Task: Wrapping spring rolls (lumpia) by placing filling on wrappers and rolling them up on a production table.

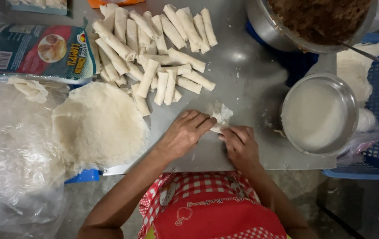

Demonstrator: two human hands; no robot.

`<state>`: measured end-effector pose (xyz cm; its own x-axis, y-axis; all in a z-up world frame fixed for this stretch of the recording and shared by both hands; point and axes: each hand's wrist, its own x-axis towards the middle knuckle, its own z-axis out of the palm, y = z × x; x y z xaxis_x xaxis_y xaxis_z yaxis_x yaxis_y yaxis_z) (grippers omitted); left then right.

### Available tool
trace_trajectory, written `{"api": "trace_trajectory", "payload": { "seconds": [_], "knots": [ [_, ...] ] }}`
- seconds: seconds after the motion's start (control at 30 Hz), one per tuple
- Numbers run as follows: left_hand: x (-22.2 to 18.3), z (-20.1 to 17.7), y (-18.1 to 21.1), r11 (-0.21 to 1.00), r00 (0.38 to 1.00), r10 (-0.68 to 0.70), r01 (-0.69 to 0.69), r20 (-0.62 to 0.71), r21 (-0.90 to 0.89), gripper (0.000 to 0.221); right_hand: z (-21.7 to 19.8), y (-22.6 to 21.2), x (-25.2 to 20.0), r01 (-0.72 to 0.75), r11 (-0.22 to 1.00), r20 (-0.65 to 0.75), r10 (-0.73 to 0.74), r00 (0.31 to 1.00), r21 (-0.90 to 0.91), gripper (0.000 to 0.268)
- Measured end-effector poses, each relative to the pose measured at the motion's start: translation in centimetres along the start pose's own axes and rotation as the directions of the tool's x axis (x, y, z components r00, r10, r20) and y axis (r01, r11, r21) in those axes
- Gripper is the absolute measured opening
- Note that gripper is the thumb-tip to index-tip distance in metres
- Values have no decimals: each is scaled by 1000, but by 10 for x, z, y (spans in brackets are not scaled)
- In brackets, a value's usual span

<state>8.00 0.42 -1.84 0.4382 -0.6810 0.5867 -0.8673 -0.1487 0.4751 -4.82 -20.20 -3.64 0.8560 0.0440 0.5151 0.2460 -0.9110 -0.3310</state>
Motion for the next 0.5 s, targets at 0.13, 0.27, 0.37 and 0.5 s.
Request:
{"api": "trace_trajectory", "payload": {
  "seconds": [0.13, 0.27, 0.37, 0.5],
  "knots": [
    [16, -10, -4, 997, 998, -23, 27, 52, -72, 13, -8, 11, 15, 94, 994, 71, -90, 993, -56, 18],
    [26, -6, -21, 982, 981, -159, 168, 109, -84, 17, -22, 19, 38, -290, 952, 328, 244, 913, 96, 19],
    [31, -1, -32, 907, 946, -308, 324, 102, -268, 23, -22, 22, 61, -319, 878, 238, 244, 940, 356, 26],
    [26, 16, -39, 898, 937, -350, 341, 18, -280, 25, -17, 21, 53, -220, 929, 72, 208, 976, 298, 26]
  ]
}}
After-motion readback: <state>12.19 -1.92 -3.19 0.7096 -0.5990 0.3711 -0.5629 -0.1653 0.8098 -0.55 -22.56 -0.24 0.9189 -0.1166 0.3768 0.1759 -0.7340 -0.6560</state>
